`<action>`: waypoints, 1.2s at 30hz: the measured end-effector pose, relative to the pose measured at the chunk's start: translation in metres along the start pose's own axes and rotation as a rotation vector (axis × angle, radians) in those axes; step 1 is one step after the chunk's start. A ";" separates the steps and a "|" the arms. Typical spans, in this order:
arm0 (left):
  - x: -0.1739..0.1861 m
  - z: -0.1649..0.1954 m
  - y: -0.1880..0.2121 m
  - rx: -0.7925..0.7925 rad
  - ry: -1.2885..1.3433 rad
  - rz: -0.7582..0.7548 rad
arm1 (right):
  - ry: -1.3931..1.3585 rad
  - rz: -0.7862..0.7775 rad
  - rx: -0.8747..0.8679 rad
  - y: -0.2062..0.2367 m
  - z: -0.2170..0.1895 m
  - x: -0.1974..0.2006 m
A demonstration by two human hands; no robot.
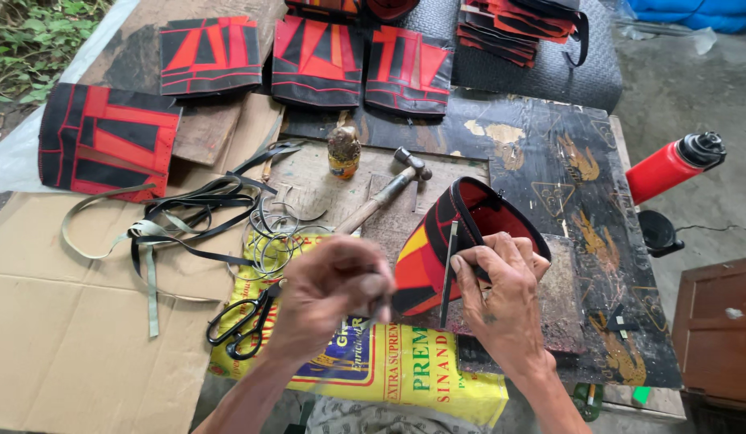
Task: The person folds and presses the edges of a red and black leather pouch on a work table, uses a hammer to set it, trims with scissors, then turns the pouch right-side out and works the seams and interior by hand, finishing with the zipper opening.
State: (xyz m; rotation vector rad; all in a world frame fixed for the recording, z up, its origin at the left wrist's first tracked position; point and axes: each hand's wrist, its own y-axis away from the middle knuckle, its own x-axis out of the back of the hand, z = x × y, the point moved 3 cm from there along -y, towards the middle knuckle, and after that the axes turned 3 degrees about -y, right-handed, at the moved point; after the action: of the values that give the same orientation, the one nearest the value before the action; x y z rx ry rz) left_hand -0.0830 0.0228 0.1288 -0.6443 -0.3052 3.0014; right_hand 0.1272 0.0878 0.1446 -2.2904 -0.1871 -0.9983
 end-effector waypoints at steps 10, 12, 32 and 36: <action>-0.027 -0.110 0.004 0.239 -0.348 -0.083 | 0.015 -0.003 0.003 0.004 -0.012 -0.006; -0.017 -0.107 0.007 0.323 -0.410 -0.067 | 0.020 -0.012 0.021 0.005 -0.014 -0.005; 0.072 -0.089 0.052 0.047 -1.419 -0.020 | 0.016 -0.269 -0.346 -0.035 0.070 0.031; 0.078 -0.081 0.049 -0.106 -1.420 -0.005 | 0.061 -0.093 -0.182 -0.011 0.051 0.048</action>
State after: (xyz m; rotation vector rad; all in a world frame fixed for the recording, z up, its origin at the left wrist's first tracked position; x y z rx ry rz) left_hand -0.1219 -0.0034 0.0151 1.5406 -0.4582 2.8171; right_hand 0.1885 0.1214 0.1571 -2.4292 -0.1854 -1.1744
